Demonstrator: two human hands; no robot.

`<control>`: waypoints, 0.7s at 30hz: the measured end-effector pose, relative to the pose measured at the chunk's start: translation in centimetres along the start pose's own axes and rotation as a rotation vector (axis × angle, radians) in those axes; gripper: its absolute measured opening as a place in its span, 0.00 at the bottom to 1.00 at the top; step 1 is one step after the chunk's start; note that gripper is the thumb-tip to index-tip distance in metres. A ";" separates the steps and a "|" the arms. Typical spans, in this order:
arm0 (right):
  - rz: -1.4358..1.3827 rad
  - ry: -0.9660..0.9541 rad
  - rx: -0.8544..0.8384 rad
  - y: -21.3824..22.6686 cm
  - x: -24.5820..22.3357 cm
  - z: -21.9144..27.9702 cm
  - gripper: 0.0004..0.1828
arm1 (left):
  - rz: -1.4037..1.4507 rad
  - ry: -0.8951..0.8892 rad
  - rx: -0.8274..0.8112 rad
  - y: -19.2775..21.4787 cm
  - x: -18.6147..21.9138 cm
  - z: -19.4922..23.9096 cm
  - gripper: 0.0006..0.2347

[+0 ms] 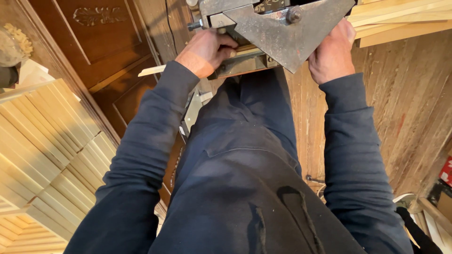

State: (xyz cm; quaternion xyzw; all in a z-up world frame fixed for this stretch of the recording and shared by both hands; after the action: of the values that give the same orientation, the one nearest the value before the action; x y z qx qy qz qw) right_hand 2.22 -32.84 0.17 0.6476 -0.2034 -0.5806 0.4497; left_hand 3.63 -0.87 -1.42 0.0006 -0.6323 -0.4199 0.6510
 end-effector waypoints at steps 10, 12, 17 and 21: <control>0.011 0.019 0.025 0.3 0.0 0.0 0.17 | -0.009 -0.016 -0.031 0.4 0.8 0.0 0.09; 0.080 0.085 0.047 0.2 0.5 0.1 0.16 | -0.020 -0.006 -0.048 0.5 0.8 -0.1 0.09; 0.073 0.031 0.024 0.8 0.1 -0.1 0.12 | 0.026 0.017 -0.089 0.9 1.8 -0.6 0.10; 0.035 0.029 0.013 1.3 -0.4 -0.3 0.13 | 0.029 0.012 -0.095 0.7 1.6 -0.6 0.10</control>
State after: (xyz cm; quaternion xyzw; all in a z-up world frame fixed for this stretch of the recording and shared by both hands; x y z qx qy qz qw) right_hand 2.74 -33.07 1.40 0.6551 -0.2120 -0.5618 0.4586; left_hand 4.30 -1.56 0.14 -0.0371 -0.6076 -0.4400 0.6602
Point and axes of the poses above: each hand's wrist, its own z-axis away from the middle knuckle, its own y-axis out of the back of the hand, x = y × z, the point moved 3 cm from there along -z, towards the middle knuckle, and after that the axes turned 4 degrees about -y, right-handed, at the moved point
